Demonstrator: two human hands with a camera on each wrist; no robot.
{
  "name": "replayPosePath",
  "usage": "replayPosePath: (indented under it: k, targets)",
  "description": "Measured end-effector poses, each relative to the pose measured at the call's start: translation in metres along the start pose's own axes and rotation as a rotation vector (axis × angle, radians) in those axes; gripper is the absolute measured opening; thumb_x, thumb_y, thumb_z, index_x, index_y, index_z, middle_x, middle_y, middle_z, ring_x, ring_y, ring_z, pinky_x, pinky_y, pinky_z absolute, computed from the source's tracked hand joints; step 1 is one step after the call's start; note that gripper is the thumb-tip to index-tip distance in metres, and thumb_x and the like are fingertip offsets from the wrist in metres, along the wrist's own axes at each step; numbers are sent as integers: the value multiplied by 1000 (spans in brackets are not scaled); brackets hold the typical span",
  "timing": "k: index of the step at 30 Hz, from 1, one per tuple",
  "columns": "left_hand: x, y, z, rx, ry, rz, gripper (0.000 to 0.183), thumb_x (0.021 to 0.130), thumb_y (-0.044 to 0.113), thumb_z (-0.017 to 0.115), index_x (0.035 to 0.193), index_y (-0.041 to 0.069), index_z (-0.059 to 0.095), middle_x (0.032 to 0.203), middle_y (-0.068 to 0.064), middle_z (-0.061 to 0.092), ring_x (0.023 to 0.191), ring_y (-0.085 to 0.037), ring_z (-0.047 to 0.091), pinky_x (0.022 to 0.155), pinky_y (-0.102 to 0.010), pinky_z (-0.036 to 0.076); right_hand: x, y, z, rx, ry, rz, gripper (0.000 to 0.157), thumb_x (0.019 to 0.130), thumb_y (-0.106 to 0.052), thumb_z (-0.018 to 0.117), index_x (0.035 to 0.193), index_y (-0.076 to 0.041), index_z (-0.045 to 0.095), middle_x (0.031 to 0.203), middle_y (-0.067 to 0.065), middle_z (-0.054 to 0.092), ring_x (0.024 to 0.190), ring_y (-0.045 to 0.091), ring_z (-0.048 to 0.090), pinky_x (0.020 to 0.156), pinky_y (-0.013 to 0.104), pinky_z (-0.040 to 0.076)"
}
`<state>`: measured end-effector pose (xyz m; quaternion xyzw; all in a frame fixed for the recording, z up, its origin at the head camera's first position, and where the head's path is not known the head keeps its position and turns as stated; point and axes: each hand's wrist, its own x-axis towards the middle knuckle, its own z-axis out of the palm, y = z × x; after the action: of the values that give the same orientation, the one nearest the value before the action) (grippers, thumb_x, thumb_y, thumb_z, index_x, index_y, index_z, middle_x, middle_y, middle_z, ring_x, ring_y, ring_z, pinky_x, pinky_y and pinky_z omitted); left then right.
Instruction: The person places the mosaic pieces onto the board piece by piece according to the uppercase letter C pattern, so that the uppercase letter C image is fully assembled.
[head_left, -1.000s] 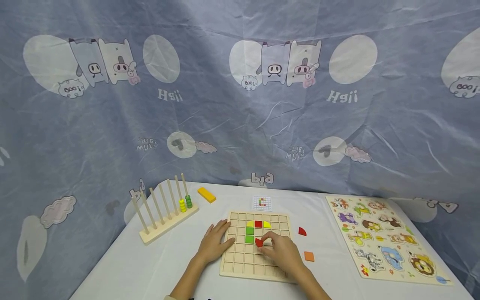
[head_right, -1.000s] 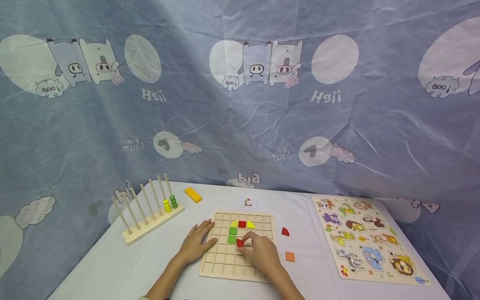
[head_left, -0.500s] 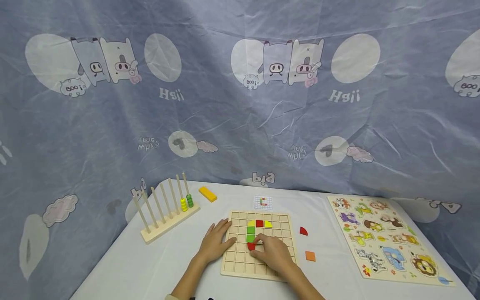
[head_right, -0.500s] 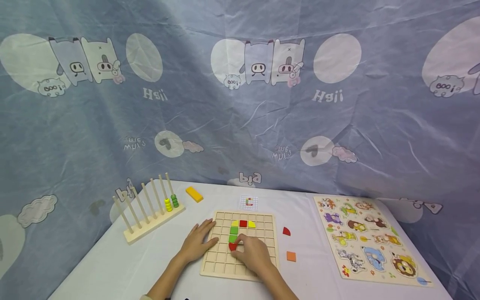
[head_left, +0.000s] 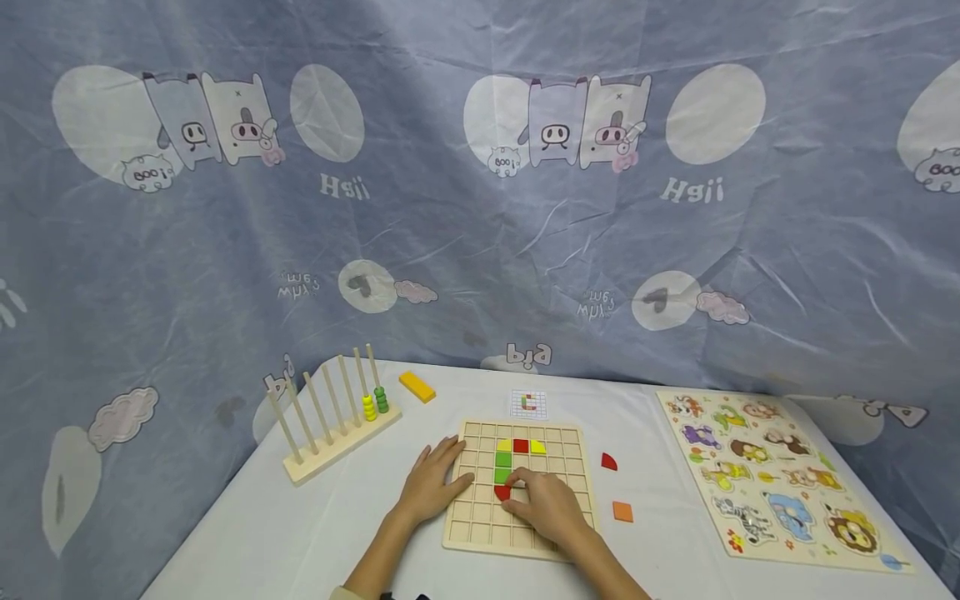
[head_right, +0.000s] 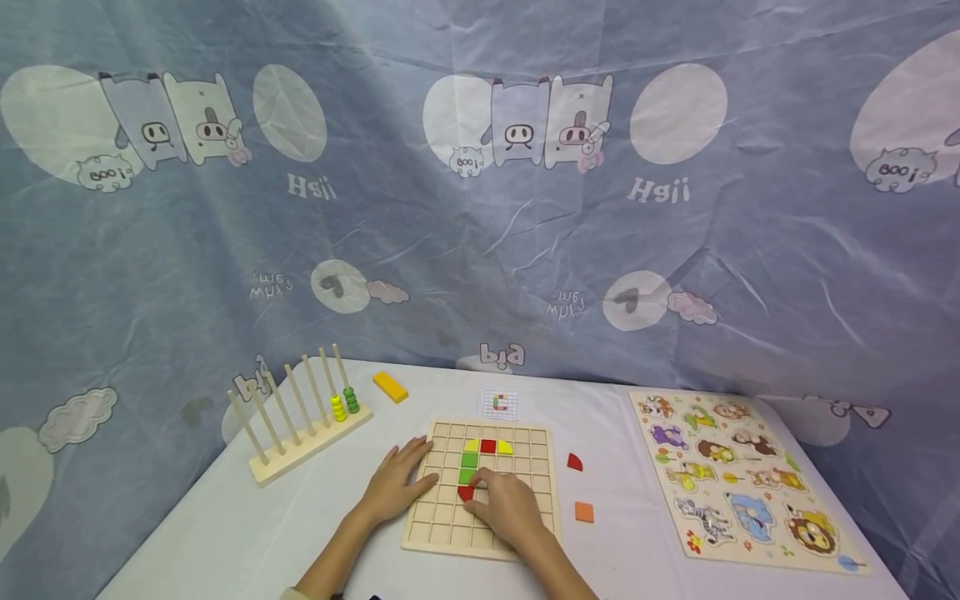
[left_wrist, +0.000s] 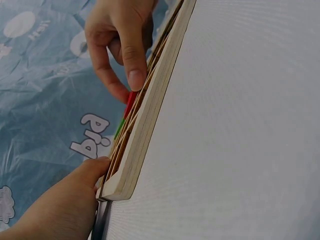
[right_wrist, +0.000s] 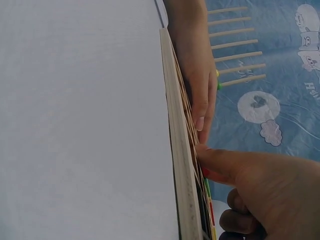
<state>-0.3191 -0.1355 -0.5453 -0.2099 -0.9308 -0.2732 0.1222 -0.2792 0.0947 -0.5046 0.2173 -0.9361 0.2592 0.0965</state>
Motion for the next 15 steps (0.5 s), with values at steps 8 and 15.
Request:
replayPosePath:
  k: [8,15]
  targets:
    - [0,-1,1,11,11,9,62,89,49,51,136,8,46,142,-10,40,133,-27,32,110,-49,18,0,-1,0,-1,0,24,26,75,-33,75,95,-18,67,49,-14,41,50,5,33,43,21,31]
    - [0,-2,2,11,8,9,62,89,49,51,136,8,45,142,-10,40,133,-27,31,110,-48,18,-1,-1,0,0,1,18,27,75,-30,76,97,-18,67,50,-13,39,48,5,31,41,21,29]
